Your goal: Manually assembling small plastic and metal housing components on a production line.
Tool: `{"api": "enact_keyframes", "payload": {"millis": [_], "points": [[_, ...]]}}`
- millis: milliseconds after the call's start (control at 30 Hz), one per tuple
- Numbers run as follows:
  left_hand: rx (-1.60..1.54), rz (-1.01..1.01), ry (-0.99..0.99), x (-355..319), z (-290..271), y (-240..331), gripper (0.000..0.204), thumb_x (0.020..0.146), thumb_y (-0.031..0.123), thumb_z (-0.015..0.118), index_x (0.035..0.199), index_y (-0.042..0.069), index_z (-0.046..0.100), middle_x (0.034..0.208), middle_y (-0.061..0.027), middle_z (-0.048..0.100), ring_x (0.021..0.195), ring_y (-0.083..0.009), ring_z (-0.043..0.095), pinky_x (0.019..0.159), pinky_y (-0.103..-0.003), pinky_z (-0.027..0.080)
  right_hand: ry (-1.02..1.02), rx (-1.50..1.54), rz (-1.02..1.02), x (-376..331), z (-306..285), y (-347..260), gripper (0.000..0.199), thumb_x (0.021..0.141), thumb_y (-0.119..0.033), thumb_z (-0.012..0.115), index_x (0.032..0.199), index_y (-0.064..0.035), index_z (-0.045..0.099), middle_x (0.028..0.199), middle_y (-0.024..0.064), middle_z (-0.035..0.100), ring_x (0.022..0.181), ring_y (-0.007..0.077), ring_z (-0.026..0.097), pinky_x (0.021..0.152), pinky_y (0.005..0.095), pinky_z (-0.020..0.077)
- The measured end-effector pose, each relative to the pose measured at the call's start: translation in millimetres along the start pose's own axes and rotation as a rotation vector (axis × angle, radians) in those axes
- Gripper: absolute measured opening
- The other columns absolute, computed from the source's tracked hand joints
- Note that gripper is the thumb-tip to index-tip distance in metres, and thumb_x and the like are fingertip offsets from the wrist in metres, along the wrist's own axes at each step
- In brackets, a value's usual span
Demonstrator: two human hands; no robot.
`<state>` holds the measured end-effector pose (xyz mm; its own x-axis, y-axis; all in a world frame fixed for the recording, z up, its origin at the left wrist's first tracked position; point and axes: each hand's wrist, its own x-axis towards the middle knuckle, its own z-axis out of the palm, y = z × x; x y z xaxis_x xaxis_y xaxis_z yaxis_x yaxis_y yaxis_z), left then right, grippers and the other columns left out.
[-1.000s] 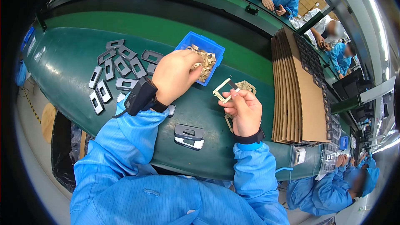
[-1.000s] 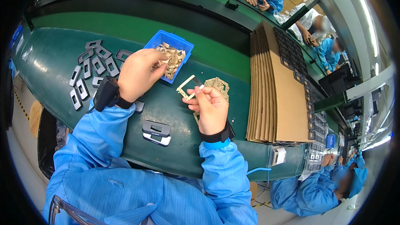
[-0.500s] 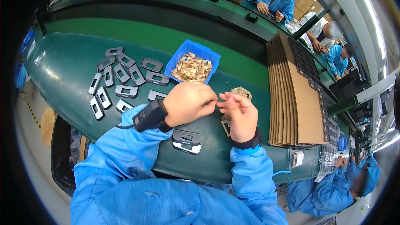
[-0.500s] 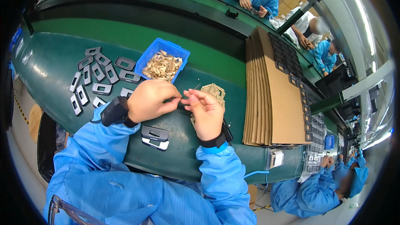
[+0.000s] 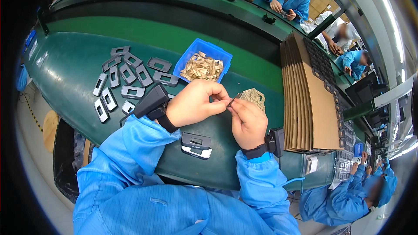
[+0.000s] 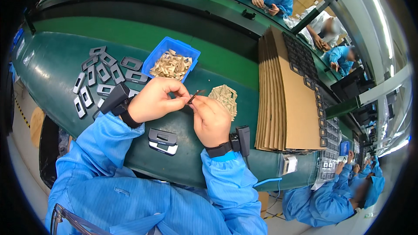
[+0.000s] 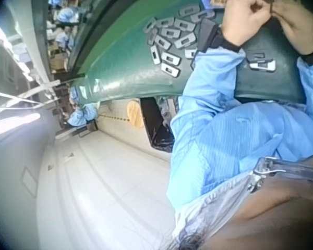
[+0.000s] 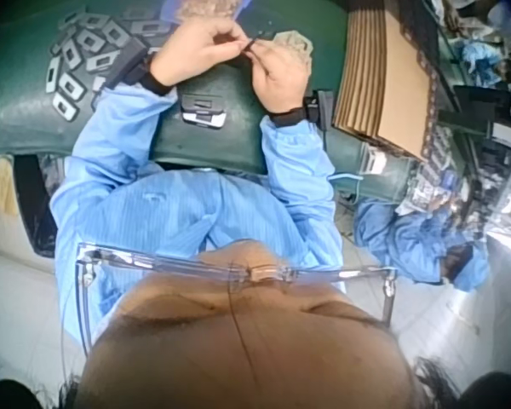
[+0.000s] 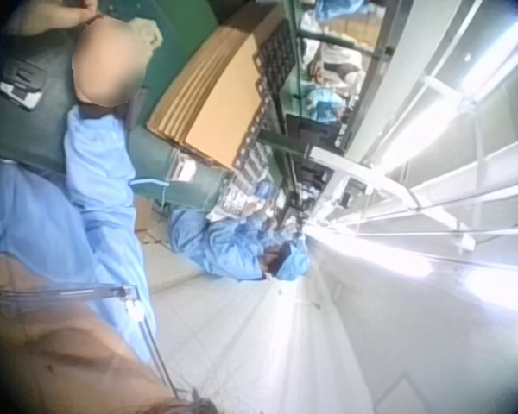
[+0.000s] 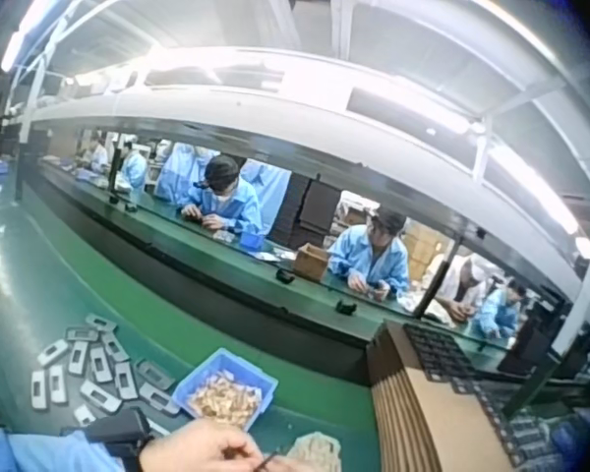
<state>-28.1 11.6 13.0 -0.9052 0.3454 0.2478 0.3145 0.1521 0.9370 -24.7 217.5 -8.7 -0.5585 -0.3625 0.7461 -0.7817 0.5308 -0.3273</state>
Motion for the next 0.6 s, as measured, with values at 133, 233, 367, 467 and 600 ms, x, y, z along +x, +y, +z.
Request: {"api": "enact_keyframes", "payload": {"millis": [133,233,367,467,600], "points": [[-0.008,0.028,-0.043,0.3,-3.9,-3.3,0.008,0.088,0.003,0.068,0.094,-0.002,0.07,0.087,-0.0035,0.071,0.081,-0.0086,0.065,0.072,-0.027,0.053,-0.042,0.037,-0.027,3.3,-1.8,-1.9,0.018,0.081,0.004,0.073,0.098,-0.0006,0.071,0.091,0.0141,0.072,0.08,0.0334,0.07,0.069,0.0401,0.0558],[0.19,0.075,-0.021,-1.6,-4.0,6.6,0.007,0.084,0.003,0.07,0.09,0.001,0.067,0.083,-0.0062,0.068,0.077,-0.0163,0.066,0.068,-0.033,0.053,-0.014,0.122,-0.009,4.2,-0.5,0.1,0.013,0.084,0.003,0.071,0.097,-0.0007,0.071,0.088,0.0125,0.071,0.075,0.0297,0.067,0.064,0.0359,0.0527],[0.845,0.412,0.445,4.8,-14.3,-10.2,0.013,0.08,0.005,0.073,0.089,0.004,0.064,0.086,-0.0135,0.066,0.082,-0.0359,0.064,0.071,-0.043,0.053,0.024,0.271,0.365,-4.3,-2.7,-2.2,0.007,0.095,-0.002,0.068,0.1,0.0001,0.073,0.085,0.0071,0.071,0.068,0.0115,0.062,0.057,0.0247,0.0455],[0.9,0.36,0.518,9.1,-32.2,-19.6,0.011,0.08,0.005,0.075,0.086,0.002,0.066,0.083,-0.0135,0.068,0.08,-0.033,0.067,0.07,-0.041,0.054,0.083,0.603,0.609,-10.0,0.8,0.7,0.01,0.097,-0.005,0.068,0.105,0.0006,0.073,0.087,0.0058,0.072,0.064,0.0049,0.059,0.055,0.021,0.0445],[0.816,0.184,0.513,8.5,-32.3,-22.5,0.011,0.08,0.005,0.075,0.087,0.001,0.068,0.083,-0.014,0.07,0.078,-0.0307,0.07,0.069,-0.039,0.056,0.05,0.659,0.705,-9.5,-1.0,-1.3,0.014,0.098,-0.006,0.069,0.109,0.0015,0.073,0.091,0.0067,0.075,0.065,0.0029,0.06,0.057,0.0189,0.0465]]}}
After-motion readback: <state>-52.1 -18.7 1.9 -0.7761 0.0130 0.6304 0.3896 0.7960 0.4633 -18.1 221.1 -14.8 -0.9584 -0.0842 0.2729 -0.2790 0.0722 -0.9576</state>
